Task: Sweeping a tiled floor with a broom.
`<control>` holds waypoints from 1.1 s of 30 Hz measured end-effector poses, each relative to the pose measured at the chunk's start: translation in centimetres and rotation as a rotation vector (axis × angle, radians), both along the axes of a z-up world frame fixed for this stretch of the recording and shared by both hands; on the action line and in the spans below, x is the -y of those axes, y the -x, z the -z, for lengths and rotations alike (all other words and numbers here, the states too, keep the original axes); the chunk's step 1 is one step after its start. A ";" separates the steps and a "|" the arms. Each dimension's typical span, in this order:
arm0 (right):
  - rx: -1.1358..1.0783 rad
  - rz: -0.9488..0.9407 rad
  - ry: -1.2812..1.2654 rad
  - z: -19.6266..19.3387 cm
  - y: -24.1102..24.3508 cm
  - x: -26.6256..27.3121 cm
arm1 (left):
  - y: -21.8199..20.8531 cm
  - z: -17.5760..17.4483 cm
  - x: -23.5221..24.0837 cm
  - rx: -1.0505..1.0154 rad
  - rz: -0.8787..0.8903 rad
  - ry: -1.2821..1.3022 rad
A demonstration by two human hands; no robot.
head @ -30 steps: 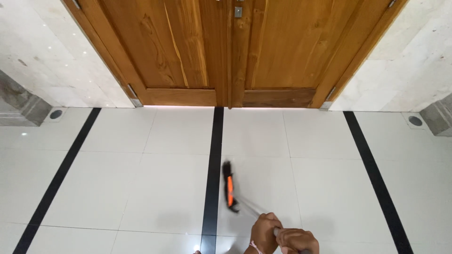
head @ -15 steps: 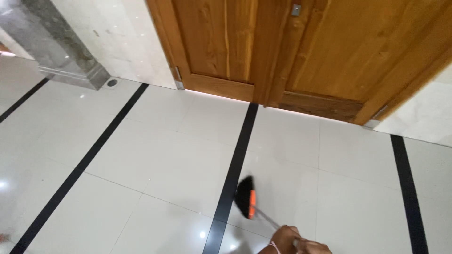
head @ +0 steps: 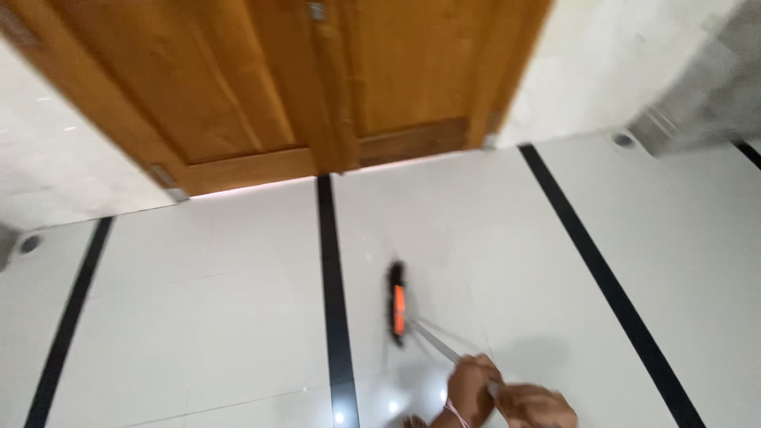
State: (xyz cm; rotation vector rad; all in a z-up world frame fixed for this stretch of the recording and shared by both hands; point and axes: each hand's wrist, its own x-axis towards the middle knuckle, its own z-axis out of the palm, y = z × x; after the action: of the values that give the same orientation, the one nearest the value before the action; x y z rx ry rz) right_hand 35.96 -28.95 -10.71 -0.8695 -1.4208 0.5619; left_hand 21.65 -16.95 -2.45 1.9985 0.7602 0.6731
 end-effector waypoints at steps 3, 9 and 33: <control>-0.114 0.044 -0.114 -9.2 2.6 -1.7 | 1.7 0.9 0.2 -0.102 0.020 -0.045; -0.139 0.174 0.158 -11.2 8.2 0.0 | 4.4 5.9 1.3 -0.006 0.184 -0.023; -0.014 0.374 -0.090 -18.3 12.8 10.9 | 3.6 -1.4 10.0 0.080 0.518 -0.008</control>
State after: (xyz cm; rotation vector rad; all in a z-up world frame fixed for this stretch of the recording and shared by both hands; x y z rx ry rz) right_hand 23.15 -39.83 7.63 -1.0260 -1.2212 0.2187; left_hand 18.07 -26.99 -1.10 2.0442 0.1727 0.4422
